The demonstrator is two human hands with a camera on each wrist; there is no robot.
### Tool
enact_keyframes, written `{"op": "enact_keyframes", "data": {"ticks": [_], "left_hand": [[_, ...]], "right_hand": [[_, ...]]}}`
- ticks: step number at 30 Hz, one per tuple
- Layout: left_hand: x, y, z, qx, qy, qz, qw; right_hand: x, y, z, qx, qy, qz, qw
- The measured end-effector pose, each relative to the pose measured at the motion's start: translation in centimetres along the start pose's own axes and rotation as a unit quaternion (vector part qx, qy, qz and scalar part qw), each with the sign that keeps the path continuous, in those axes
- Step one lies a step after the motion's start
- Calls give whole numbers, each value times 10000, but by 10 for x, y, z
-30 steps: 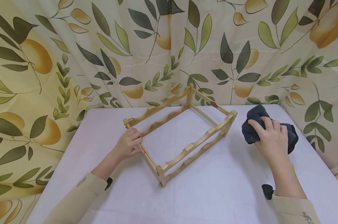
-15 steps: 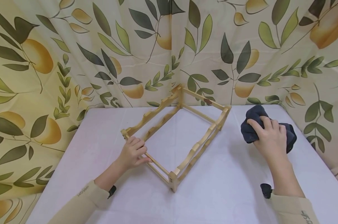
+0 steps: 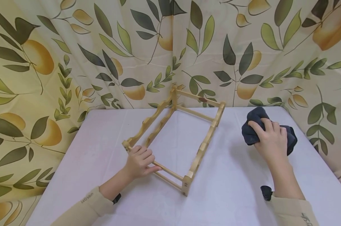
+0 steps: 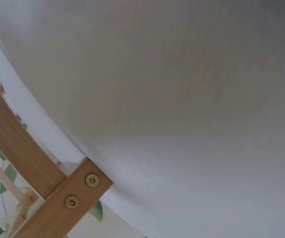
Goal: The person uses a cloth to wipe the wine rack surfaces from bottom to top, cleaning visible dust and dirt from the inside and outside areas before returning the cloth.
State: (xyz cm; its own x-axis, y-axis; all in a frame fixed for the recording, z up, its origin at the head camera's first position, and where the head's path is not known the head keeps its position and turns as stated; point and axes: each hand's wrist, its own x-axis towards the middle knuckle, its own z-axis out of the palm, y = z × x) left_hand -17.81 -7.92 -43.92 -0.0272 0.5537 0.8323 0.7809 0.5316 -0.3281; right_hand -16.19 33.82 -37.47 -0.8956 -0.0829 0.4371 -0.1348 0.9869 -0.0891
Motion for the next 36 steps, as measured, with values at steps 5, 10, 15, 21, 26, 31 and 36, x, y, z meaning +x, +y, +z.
{"op": "enact_keyframes", "data": {"ticks": [5,10,15,21,26,31,36], "left_hand": [[3,8,0,186,-3,17,9998],[6,17,-1,324,-3,-35,9995],[12,26,0,494,84,-124,9987],[25,37,-2,756,92,-223,9968],[31,42,-3,825,51,-319,9961],[26,44,-4,783,-279,-422,9956],[24,42,-17,800,-1090,-398,9900]], "right_hand": [[0,0,0,-3,-41,36,10000],[0,1,1,-22,-139,82,9999],[-1,1,1,-9,-197,112,9997],[0,0,2,12,-223,133,9997],[0,-2,2,10,-261,164,9995],[0,-2,4,10,-218,134,9997],[1,-3,3,2,-182,109,9998]]}}
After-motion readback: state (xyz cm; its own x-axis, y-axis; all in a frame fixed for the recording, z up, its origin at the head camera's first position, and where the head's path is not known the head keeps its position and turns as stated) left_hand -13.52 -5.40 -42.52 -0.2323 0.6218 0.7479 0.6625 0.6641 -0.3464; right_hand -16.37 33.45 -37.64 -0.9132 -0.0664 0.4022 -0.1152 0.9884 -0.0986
